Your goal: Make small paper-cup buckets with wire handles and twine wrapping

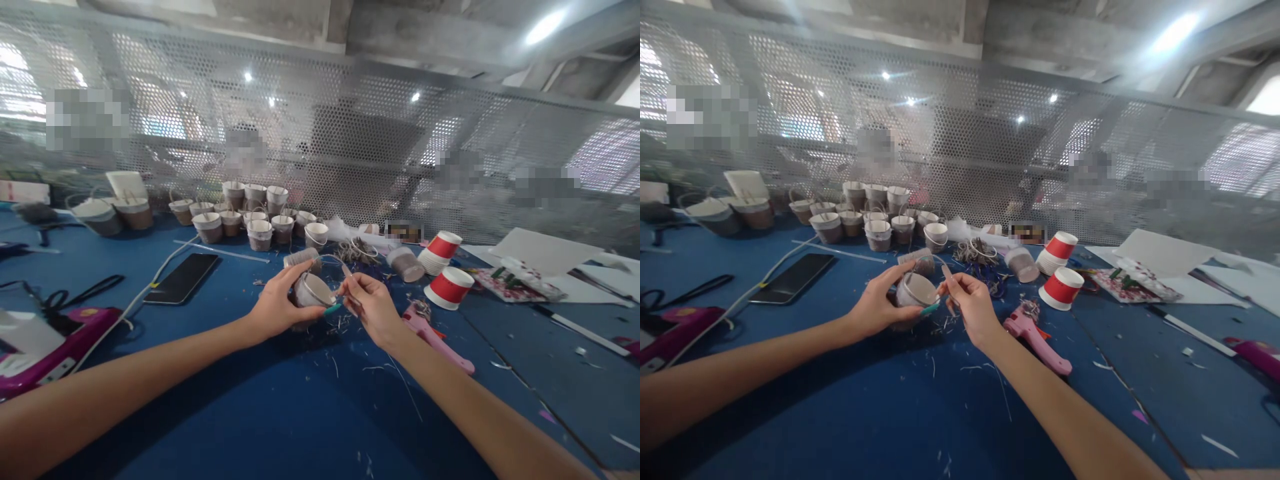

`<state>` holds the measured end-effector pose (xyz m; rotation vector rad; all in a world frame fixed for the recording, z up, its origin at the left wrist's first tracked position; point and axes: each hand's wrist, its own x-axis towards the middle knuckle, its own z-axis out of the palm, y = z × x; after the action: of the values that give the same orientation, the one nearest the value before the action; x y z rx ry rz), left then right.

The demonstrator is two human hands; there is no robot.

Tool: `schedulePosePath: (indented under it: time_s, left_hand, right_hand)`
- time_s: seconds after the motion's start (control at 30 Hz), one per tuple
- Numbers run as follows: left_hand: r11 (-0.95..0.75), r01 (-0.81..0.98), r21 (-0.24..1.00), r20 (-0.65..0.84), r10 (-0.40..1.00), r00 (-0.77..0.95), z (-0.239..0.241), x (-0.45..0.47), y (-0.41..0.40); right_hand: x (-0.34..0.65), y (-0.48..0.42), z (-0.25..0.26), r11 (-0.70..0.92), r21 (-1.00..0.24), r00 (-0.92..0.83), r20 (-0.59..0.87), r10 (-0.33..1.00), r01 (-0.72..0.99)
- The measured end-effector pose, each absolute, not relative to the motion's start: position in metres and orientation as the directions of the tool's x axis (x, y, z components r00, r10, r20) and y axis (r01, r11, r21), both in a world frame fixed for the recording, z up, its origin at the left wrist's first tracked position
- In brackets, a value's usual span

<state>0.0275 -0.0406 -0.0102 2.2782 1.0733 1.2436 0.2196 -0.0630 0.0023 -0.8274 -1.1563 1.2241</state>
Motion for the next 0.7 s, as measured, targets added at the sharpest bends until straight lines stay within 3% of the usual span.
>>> schedulePosePath:
  time_s: [0.2,0.3,0.47,0.57,0.7]
  left_hand:
    - [-0.657,0.431,0.618,0.536,0.754,0.380,-0.010,0.026,-0.041]
    - [-0.644,0.269,0.716,0.510,0.746,0.428,-0.005,0.026,-0.037]
    - [-0.425,0.023,0.905,0.367,0.808,0.460,0.012,0.028,-0.032]
    - [-0.315,-0.040,0.948,0.287,0.797,0.531,0.016,0.027,-0.030]
    - [-0.230,-0.178,0.957,0.291,0.765,0.574,0.014,0.023,-0.029]
  right_hand:
    - [0.221,-0.060,0.002,0.215,-0.929,-0.057,0.243,0.968,-0.302]
    - [0.224,-0.058,0.003,0.237,-0.924,-0.055,0.265,0.963,-0.299]
    - [0.228,-0.057,0.008,0.249,-0.940,-0.076,0.273,0.959,-0.234]
    - [0.225,-0.059,0.009,0.251,-0.944,-0.098,0.276,0.956,-0.213]
    - [0.219,-0.064,0.009,0.243,-0.949,-0.104,0.267,0.958,-0.201]
